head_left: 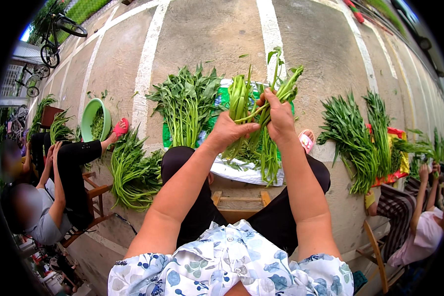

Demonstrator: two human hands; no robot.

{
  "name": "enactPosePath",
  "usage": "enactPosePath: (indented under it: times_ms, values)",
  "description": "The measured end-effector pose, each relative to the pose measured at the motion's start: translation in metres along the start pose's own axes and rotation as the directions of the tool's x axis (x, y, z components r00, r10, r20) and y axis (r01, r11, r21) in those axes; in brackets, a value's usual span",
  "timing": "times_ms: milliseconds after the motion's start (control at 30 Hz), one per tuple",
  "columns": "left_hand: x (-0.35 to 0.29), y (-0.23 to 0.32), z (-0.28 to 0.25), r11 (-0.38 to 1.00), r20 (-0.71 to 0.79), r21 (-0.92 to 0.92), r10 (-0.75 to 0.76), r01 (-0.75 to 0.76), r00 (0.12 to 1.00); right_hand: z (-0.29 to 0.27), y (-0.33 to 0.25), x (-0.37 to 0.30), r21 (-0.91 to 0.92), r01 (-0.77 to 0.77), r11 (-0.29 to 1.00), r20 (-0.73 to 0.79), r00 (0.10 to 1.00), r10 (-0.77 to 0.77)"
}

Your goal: The person picks leaves from bunches of greens by hand while seated outdoors. They strip the leaves from the stalks, placing the leaves on a central plastic sheet and grouping the empty stalks together.

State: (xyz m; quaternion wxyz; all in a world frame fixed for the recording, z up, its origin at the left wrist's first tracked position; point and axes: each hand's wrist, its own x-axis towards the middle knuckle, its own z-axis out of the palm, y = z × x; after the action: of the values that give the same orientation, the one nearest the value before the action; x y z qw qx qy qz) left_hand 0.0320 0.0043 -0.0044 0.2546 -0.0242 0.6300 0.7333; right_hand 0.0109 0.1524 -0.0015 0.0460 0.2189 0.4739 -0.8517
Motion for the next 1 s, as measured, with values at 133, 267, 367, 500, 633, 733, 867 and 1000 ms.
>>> enactPosePath:
  times_ms: [133, 267, 367, 500, 633, 733, 867, 1000]
  values:
    - [0.004, -0.012, 0.009, 0.981, -0.018, -0.026, 0.190, -0.191, 0.982, 0.008, 0.014, 0.001, 0.005, 0.026, 1.000, -0.045, 0.999, -0.025]
    - [-0.002, 0.007, -0.001, 1.000, -0.010, -0.021, -0.019, 0.019, 1.000, 0.004, -0.001, -0.001, -0.014, -0.105, 0.994, 0.039, 0.994, 0.105]
    - [-0.003, 0.019, -0.006, 0.991, -0.073, -0.109, -0.092, 0.083, 0.993, 0.002, -0.012, -0.004, 0.083, -0.066, 0.994, 0.055, 0.997, 0.061]
    - [-0.004, 0.019, -0.008, 0.982, -0.075, -0.172, -0.086, 0.072, 0.993, -0.007, -0.013, -0.002, -0.051, -0.034, 0.998, 0.063, 0.997, 0.037]
    - [-0.003, 0.017, -0.007, 0.987, -0.087, -0.142, -0.082, 0.069, 0.993, -0.001, -0.011, -0.012, -0.258, -0.052, 0.965, 0.147, 0.985, 0.092]
    - [-0.003, 0.014, -0.008, 0.994, -0.034, -0.094, -0.052, 0.048, 0.998, -0.001, 0.003, -0.011, -0.271, -0.066, 0.960, 0.181, 0.976, 0.118]
    - [-0.003, 0.013, -0.008, 0.993, -0.021, -0.110, -0.034, 0.031, 0.999, 0.006, 0.008, -0.015, -0.194, -0.095, 0.976, 0.156, 0.980, 0.126]
    - [-0.005, 0.019, -0.012, 0.957, -0.093, -0.269, -0.134, 0.104, 0.987, -0.008, -0.014, -0.005, -0.106, -0.051, 0.993, 0.070, 0.996, 0.059]
